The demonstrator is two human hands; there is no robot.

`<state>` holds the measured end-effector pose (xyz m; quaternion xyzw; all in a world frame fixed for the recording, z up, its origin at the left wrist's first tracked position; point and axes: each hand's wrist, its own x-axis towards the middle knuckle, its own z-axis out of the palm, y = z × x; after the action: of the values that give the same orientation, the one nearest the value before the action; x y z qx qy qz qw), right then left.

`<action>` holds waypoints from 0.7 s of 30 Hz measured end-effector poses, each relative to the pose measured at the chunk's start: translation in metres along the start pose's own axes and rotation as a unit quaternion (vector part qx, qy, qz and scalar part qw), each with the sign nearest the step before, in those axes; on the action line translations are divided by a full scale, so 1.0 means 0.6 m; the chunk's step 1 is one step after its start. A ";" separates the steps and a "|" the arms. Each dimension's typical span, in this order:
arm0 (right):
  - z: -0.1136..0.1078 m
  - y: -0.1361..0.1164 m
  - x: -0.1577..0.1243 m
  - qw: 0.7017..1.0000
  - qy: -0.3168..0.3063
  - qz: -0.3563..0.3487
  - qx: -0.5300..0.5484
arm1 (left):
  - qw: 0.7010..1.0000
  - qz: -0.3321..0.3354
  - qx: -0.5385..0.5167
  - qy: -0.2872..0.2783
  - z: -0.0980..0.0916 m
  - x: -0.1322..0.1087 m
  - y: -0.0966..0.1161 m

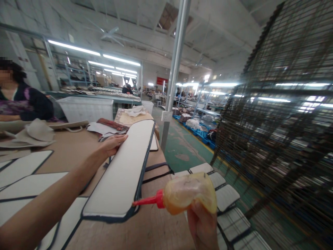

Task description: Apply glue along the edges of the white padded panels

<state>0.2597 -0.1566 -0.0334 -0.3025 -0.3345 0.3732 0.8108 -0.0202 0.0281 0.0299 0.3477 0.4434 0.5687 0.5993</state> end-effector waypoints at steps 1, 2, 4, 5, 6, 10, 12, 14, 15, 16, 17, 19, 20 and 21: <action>0.002 -0.002 0.000 1.000 0.003 0.007 -0.005 | 1.000 0.002 0.000 0.006 0.000 0.001 0.001; 0.003 -0.003 -0.001 1.000 0.007 0.012 -0.010 | 1.000 0.004 -0.001 0.012 0.001 0.001 0.001; 0.003 -0.004 -0.003 1.000 0.010 0.019 -0.016 | 1.000 0.008 -0.002 0.023 0.003 0.001 0.003; 0.002 -0.004 -0.005 1.000 0.009 0.018 -0.016 | 1.000 0.009 -0.004 0.028 0.004 0.002 0.004; 0.000 -0.004 -0.007 1.000 0.009 0.017 -0.014 | 0.999 0.012 -0.006 0.033 0.004 0.002 0.004; -0.012 -0.002 -0.017 0.999 0.038 -0.003 -0.007 | 0.998 0.025 -0.021 0.058 0.001 0.010 0.006; -0.019 -0.001 -0.021 0.998 0.057 -0.039 -0.011 | 0.996 0.032 -0.030 0.074 -0.002 0.019 0.005; -0.026 0.001 -0.024 0.995 0.064 -0.071 -0.019 | 0.994 0.039 -0.038 0.091 -0.006 0.028 0.003; -0.029 0.003 -0.025 0.994 0.070 -0.079 -0.020 | 0.993 0.042 -0.042 0.098 -0.007 0.032 0.002; -0.033 0.006 -0.027 0.994 0.078 -0.081 -0.019 | 0.993 0.044 -0.044 0.104 -0.008 0.036 0.001; -0.037 0.009 -0.030 0.993 0.088 -0.081 -0.018 | 0.992 0.046 -0.046 0.109 -0.009 0.039 0.000; -0.048 0.019 -0.032 0.991 0.099 -0.090 -0.018 | 0.991 0.046 -0.046 0.114 -0.010 0.043 -0.003; -0.056 0.024 -0.033 0.990 0.097 -0.099 -0.026 | 0.992 0.044 -0.044 0.114 -0.010 0.044 -0.004; -0.066 0.030 -0.033 0.989 0.088 -0.109 -0.040 | 0.992 0.043 -0.042 0.112 -0.010 0.045 -0.005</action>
<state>0.2732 -0.1724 -0.0762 -0.3284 -0.3074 0.2411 0.8600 -0.0260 0.0539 0.0212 0.2753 0.4680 0.6475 0.5347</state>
